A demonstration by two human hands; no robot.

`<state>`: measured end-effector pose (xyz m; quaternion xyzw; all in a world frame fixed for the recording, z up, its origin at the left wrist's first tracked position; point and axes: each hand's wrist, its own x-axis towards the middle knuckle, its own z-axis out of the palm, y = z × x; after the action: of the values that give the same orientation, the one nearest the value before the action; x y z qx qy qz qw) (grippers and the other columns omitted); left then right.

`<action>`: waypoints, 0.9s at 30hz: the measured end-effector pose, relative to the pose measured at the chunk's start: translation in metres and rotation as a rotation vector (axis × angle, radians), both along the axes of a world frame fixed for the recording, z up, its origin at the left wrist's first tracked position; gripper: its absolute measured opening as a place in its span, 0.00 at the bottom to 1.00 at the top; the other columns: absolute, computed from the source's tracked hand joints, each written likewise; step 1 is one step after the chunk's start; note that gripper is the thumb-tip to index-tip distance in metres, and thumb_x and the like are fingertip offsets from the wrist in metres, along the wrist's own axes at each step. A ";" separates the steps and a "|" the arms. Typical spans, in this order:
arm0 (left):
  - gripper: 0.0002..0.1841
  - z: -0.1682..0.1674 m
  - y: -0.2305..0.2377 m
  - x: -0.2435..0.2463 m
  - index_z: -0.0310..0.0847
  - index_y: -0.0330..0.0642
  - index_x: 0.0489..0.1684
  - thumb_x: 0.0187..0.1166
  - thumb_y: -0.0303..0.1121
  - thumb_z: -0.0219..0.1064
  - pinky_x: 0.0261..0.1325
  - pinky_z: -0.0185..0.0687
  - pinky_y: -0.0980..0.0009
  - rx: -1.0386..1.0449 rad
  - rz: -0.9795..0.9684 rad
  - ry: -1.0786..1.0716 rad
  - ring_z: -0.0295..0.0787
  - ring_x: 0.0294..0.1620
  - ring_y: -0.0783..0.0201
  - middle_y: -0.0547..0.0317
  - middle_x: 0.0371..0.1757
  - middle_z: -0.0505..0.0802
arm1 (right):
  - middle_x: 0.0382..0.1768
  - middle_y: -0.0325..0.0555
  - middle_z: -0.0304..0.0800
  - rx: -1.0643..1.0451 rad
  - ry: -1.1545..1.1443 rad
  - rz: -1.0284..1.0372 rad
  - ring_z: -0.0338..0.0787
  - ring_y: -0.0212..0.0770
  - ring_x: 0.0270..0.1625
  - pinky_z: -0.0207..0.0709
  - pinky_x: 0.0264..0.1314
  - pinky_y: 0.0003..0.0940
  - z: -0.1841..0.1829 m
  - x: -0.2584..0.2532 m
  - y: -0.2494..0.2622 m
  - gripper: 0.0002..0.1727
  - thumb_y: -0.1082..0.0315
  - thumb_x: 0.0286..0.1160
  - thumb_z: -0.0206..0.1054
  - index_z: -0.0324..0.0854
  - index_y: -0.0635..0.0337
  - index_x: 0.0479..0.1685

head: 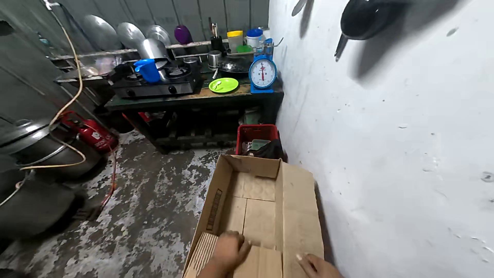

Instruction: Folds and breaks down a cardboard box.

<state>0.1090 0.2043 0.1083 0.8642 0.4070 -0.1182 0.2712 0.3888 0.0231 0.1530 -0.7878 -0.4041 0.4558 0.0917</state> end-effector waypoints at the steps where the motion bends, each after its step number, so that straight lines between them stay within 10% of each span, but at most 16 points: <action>1: 0.35 0.012 0.000 0.001 0.86 0.42 0.34 0.87 0.62 0.41 0.62 0.82 0.46 0.113 0.004 -0.115 0.90 0.53 0.49 0.48 0.41 0.92 | 0.40 0.51 0.95 -0.014 -0.006 0.013 0.96 0.52 0.45 0.86 0.55 0.62 0.001 -0.001 0.010 0.44 0.23 0.76 0.49 0.90 0.56 0.48; 6: 0.28 0.084 -0.018 0.000 0.73 0.52 0.15 0.89 0.55 0.46 0.31 0.74 0.59 0.752 -0.109 -0.669 0.81 0.27 0.59 0.62 0.20 0.80 | 0.44 0.56 0.95 -0.127 -0.090 0.090 0.95 0.57 0.49 0.83 0.58 0.66 0.008 0.003 0.061 0.49 0.17 0.70 0.48 0.92 0.56 0.49; 11: 0.24 0.137 -0.059 -0.016 0.70 0.58 0.19 0.89 0.56 0.49 0.50 0.70 0.68 0.973 -0.246 -0.834 0.74 0.30 0.65 0.67 0.20 0.74 | 0.36 0.52 0.93 -0.245 -0.052 0.006 0.94 0.50 0.36 0.87 0.46 0.54 0.006 0.011 0.092 0.45 0.22 0.73 0.52 0.88 0.61 0.49; 16: 0.25 0.115 -0.079 -0.089 0.74 0.58 0.21 0.89 0.58 0.47 0.58 0.70 0.67 0.941 -0.130 -0.664 0.77 0.35 0.63 0.66 0.23 0.78 | 0.30 0.52 0.91 -0.334 0.300 -0.268 0.92 0.47 0.26 0.89 0.35 0.46 -0.015 -0.018 0.100 0.33 0.40 0.87 0.50 0.81 0.67 0.51; 22: 0.29 0.102 -0.079 -0.168 0.87 0.61 0.34 0.88 0.62 0.40 0.68 0.70 0.54 0.657 0.168 -0.398 0.85 0.50 0.60 0.65 0.37 0.91 | 0.30 0.51 0.90 -0.261 0.343 -0.208 0.92 0.45 0.25 0.89 0.35 0.44 -0.011 -0.049 0.114 0.42 0.30 0.84 0.49 0.81 0.67 0.49; 27: 0.14 0.112 -0.097 -0.184 0.93 0.62 0.47 0.75 0.49 0.63 0.69 0.73 0.37 0.167 0.303 -0.148 0.88 0.60 0.53 0.63 0.50 0.95 | 0.27 0.51 0.90 -0.264 0.342 -0.253 0.92 0.46 0.25 0.89 0.34 0.46 -0.019 -0.045 0.112 0.41 0.32 0.87 0.45 0.81 0.68 0.45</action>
<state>-0.0753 0.1076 0.2201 0.8189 0.5197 0.0220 0.2424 0.3441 0.1350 0.1339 -0.7488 -0.2178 0.6161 0.1113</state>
